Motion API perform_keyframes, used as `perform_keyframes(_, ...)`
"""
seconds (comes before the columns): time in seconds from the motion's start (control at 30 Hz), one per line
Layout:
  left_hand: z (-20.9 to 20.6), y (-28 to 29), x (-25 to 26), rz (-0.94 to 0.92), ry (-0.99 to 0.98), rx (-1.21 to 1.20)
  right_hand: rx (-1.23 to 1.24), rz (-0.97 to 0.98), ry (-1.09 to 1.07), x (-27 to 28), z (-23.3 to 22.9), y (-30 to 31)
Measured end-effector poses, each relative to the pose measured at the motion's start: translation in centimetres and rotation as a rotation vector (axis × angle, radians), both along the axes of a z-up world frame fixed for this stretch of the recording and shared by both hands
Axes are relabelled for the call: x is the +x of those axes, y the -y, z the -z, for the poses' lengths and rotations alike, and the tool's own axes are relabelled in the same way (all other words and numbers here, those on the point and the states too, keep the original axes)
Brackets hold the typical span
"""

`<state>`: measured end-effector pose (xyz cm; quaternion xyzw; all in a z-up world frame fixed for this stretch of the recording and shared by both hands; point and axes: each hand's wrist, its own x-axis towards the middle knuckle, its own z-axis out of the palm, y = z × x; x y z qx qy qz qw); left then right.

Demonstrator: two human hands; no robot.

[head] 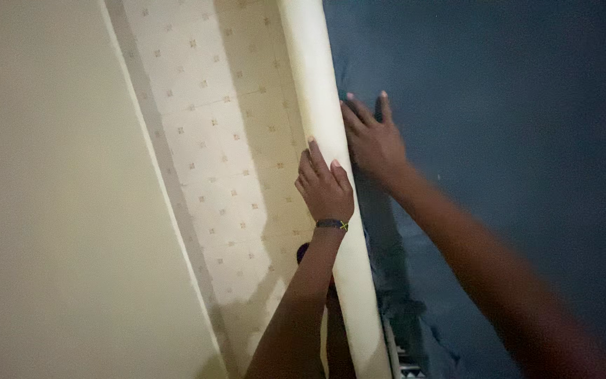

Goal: The person smooths and tucks a blue fitted sheet over a mattress, working along the edges and corners to secure the fabric. The hands repeatedly pull and press the sheet to remove wrinkles and ensure a snug fit.

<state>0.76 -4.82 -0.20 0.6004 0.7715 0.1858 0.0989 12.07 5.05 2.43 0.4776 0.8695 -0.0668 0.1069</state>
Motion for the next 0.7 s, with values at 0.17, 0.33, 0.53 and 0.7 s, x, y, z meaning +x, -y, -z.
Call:
perform_keyframes(0.17,-0.5,0.0,0.2,-0.027,0.067,0.005,-0.047,0.025,-0.081,-0.6,1.1,-1.1)
perform_keyframes(0.33,-0.2,-0.1,-0.2,-0.018,0.024,0.001,0.032,0.144,-0.388,0.5,3.8,4.0)
perform_keyframes(0.53,-0.4,-0.4,0.1,-0.034,0.081,0.034,0.043,0.302,-0.506,0.9,3.7,14.0)
perform_keyframes(0.7,-0.1,-0.2,0.0,-0.025,0.107,0.014,0.134,0.451,-0.719,0.6,2.5,18.1)
